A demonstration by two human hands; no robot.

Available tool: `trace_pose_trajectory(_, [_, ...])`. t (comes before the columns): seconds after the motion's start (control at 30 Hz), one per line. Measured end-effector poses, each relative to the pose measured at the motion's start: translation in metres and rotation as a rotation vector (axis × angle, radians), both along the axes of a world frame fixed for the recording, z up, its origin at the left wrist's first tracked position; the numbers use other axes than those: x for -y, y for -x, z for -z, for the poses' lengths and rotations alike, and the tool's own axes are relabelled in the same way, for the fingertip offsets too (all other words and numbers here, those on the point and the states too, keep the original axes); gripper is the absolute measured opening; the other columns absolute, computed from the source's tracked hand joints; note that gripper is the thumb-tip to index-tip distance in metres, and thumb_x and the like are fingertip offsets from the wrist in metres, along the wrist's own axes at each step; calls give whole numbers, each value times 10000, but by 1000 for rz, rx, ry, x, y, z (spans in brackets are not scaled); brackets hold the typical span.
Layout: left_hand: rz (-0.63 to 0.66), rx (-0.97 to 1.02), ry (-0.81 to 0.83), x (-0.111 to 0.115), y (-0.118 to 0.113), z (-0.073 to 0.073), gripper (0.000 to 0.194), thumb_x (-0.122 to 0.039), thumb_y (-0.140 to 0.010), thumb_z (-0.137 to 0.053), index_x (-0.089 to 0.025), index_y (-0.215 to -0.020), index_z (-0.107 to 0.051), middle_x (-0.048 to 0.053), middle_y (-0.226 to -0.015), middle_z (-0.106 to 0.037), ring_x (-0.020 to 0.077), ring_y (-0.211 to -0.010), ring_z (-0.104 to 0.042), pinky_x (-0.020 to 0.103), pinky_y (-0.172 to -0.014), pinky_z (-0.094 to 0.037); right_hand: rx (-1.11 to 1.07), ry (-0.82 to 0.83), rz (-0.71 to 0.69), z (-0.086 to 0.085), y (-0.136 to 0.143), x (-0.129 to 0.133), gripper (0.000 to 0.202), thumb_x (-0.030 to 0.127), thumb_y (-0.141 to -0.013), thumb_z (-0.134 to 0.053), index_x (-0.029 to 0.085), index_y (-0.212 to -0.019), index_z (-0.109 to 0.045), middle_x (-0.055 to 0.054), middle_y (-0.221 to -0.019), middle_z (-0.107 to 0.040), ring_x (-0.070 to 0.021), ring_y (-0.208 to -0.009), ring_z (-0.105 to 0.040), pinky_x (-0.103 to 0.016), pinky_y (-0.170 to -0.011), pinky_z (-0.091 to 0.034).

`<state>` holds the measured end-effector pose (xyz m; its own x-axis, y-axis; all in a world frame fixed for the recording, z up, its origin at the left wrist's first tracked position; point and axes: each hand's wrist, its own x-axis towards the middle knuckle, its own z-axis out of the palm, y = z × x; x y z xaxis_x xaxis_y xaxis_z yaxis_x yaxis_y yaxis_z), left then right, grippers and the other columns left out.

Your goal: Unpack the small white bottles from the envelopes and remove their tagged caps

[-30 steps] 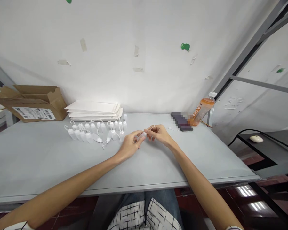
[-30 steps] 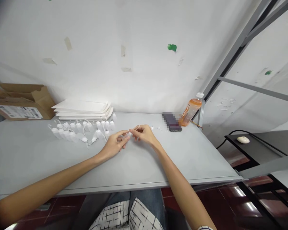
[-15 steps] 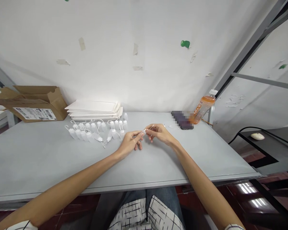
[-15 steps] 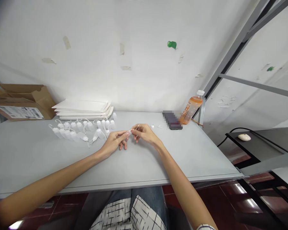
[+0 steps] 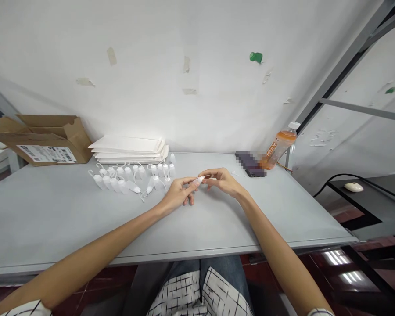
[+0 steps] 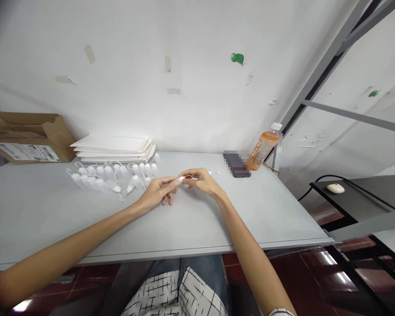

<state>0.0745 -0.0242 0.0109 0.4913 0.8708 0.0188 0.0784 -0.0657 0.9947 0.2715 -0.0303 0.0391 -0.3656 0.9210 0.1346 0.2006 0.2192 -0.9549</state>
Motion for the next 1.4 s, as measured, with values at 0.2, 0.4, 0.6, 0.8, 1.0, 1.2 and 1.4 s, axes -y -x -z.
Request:
trace_pose_trajectory(0.2, [-102,-33,-127,1,0,3,472,-497,-808,-655,-183,-1150,-565,30,-853,-645,102,-457,-607,182,-379,-328,12,-2,103,4,2,-1,366,492,-814,-640,170,-975,-705,-76,-902,-671,-200,-854,-623,-281,-605,-530])
trace_pose_trajectory(0.4, [-110,-164,-222,4,2,3,338,-429,-863,-608,-199,-1108,-575,-27,-540,-607,179,-671,-672,242,-629,-451,127,24,116,8,4,-3,408,552,-785,-643,150,-746,-699,-54,-768,-638,-160,-701,-559,-271,-579,-506])
trace_pose_trajectory(0.6, [-86,-159,-231,4,1,4,313,-430,-889,-572,-205,-1106,-582,-39,-487,-593,190,-687,-675,271,-705,-458,129,19,101,6,3,-3,401,544,-763,-660,149,-785,-726,-63,-798,-661,-179,-754,-576,-274,-596,-503])
trace_pose_trajectory(0.8, [-51,-80,-112,0,1,6,340,-479,-890,-554,-197,-1079,-564,-17,-737,-624,113,-457,-609,221,-475,-371,112,36,90,5,4,-3,414,547,-766,-662,138,-804,-719,-72,-814,-661,-193,-788,-598,-293,-634,-517])
trace_pose_trajectory(1.0, [-1,-32,-72,-1,1,5,355,-517,-932,-462,-173,-947,-550,-41,-626,-542,109,-441,-608,188,-416,-305,83,67,66,7,3,-3,404,540,-775,-672,139,-822,-699,-78,-823,-681,-202,-827,-632,-300,-677,-522])
trace_pose_trajectory(1.2, [-15,-14,1,-1,0,4,409,-550,-944,-406,-170,-830,-507,-51,-515,-511,120,-418,-603,182,-403,-289,7,138,-8,4,2,0,363,496,-796,-684,146,-893,-662,-76,-801,-697,-196,-826,-657,-311,-702,-526])
trace_pose_trajectory(1.4, [-21,9,12,-1,0,1,437,-552,-948,-362,-159,-894,-546,-46,-515,-511,117,-411,-584,190,-401,-305,-10,123,5,1,2,1,365,465,-741,-735,138,-899,-692,-70,-793,-697,-184,-791,-647,-304,-667,-527])
